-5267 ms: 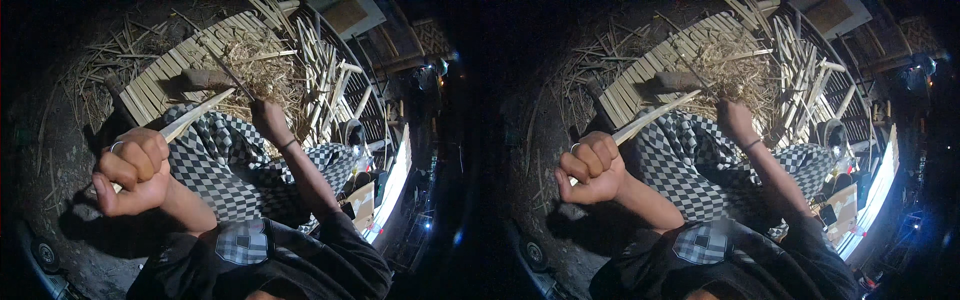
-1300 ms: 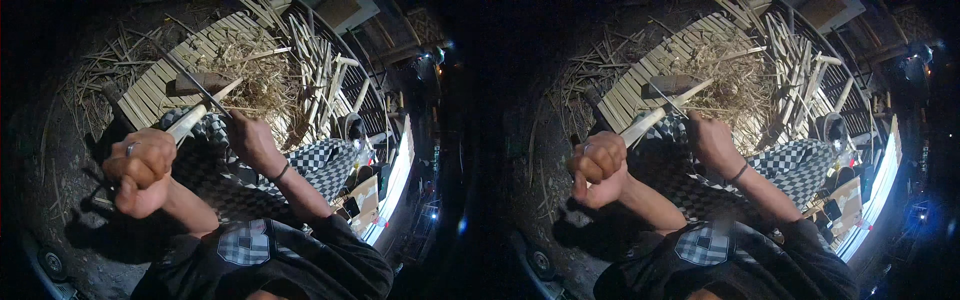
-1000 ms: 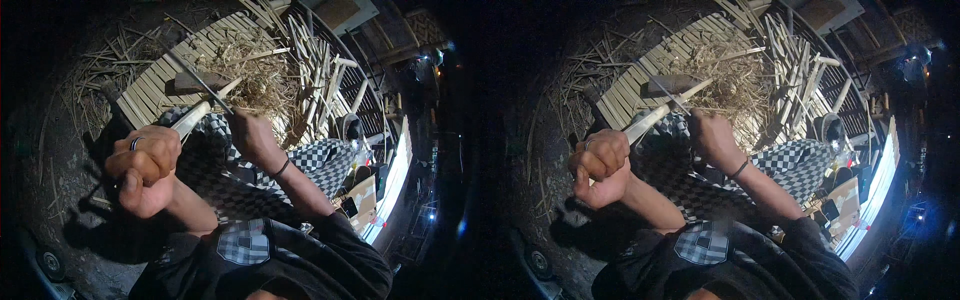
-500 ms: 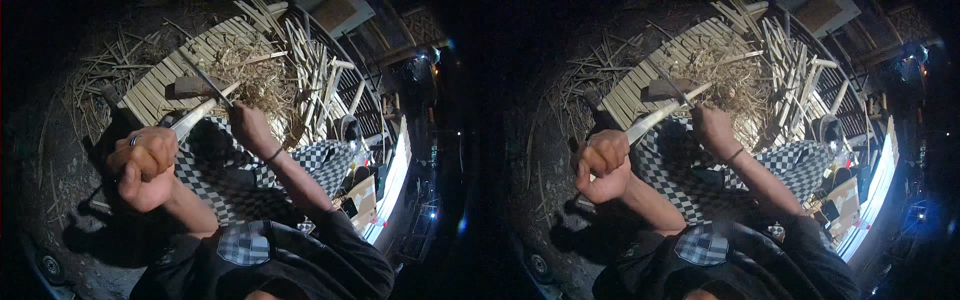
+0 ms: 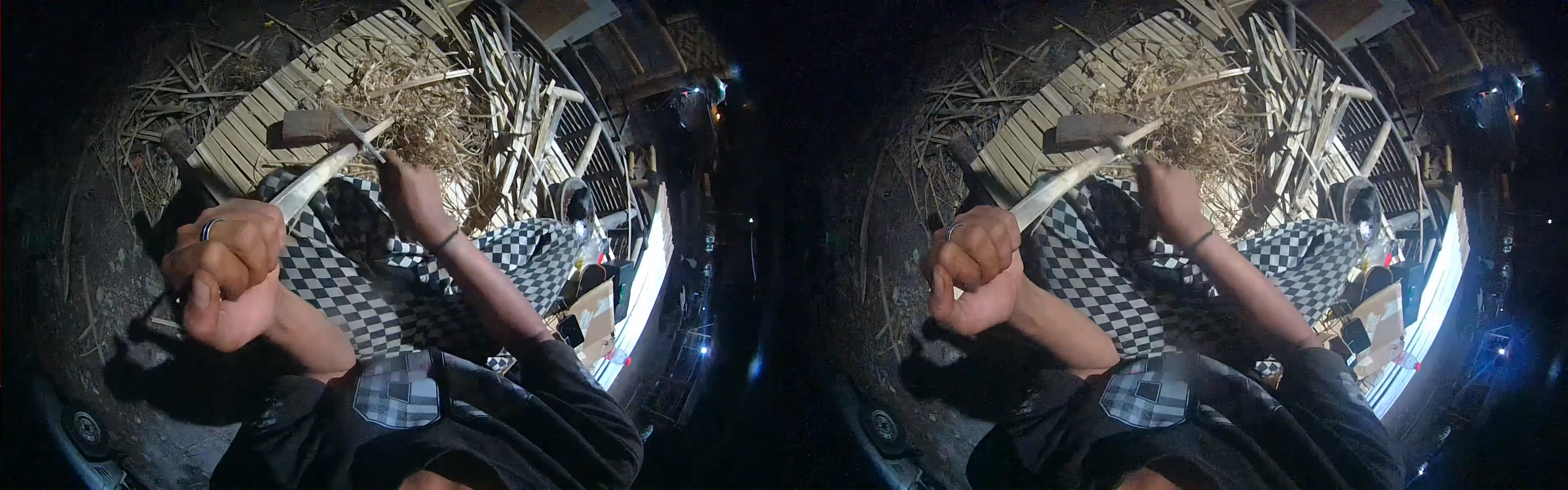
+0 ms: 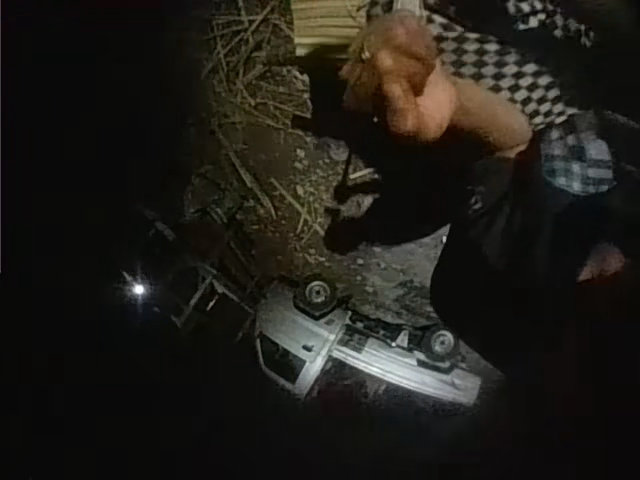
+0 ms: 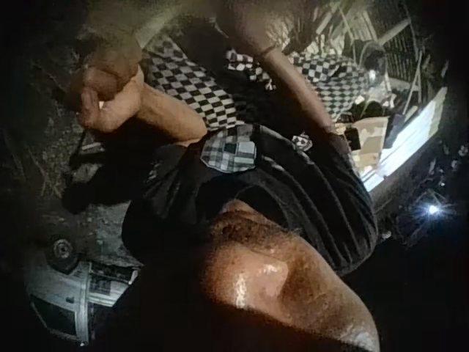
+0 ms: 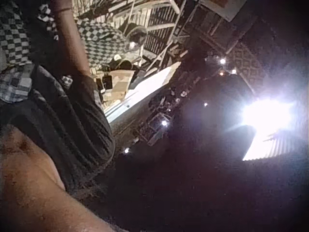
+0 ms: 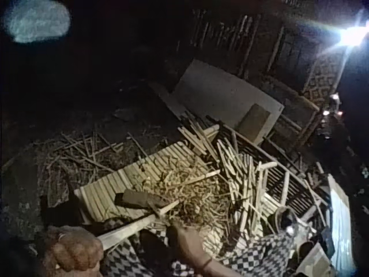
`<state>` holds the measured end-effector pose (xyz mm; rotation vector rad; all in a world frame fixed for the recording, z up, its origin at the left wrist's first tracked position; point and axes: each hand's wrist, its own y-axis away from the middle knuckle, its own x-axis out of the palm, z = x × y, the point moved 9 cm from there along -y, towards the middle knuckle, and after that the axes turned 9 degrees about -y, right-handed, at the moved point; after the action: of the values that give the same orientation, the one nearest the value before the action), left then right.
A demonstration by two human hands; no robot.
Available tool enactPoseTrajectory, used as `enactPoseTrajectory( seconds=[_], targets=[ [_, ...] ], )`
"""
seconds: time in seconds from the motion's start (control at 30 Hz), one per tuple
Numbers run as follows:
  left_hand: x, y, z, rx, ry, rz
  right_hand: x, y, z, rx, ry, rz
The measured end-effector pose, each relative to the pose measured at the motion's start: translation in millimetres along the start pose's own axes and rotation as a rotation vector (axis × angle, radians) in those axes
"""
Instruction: The person shaves a bamboo stick using a knife, repeatedly scraping the blade against the wood while holding the stick over a pile of shavings.
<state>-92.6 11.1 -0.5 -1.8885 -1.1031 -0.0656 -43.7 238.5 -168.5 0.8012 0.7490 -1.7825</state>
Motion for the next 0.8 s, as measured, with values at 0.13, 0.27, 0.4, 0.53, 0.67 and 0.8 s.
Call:
enactPoseTrajectory(
  seconds=[0.13, 0.27, 0.4, 0.53, 0.67, 0.8],
  targets=[
    [-17.0, -1.2, 2.6, -0.003, 0.04, -0.042, 6.0, -11.3, -12.0, 0.029, 0.037, -0.003],
    [-6.7, -3.6, -3.5, 0.013, -0.023, -0.003, -3.4, 1.5, 34.3, -0.028, 0.051, 0.048],
    [-10.2, -2.5, 0.5, 0.033, 0.008, -0.029, 11.2, -17.7, -46.3, 0.118, 0.097, 0.04],
    [-2.0, -3.4, 1.1, 0.012, 0.009, 0.031, -4.8, -20.7, -39.6, 0.113, 0.134, 0.055],
    [5.3, -4.0, -5.0, 0.003, -0.076, 0.107, 1.7, -0.2, -2.3, -0.006, 0.025, 0.048],
    [17.4, -10.7, -5.0, 0.056, -0.08, 0.135, -4.7, -1.1, -22.3, 0.125, -0.041, 0.034]
  ],
)
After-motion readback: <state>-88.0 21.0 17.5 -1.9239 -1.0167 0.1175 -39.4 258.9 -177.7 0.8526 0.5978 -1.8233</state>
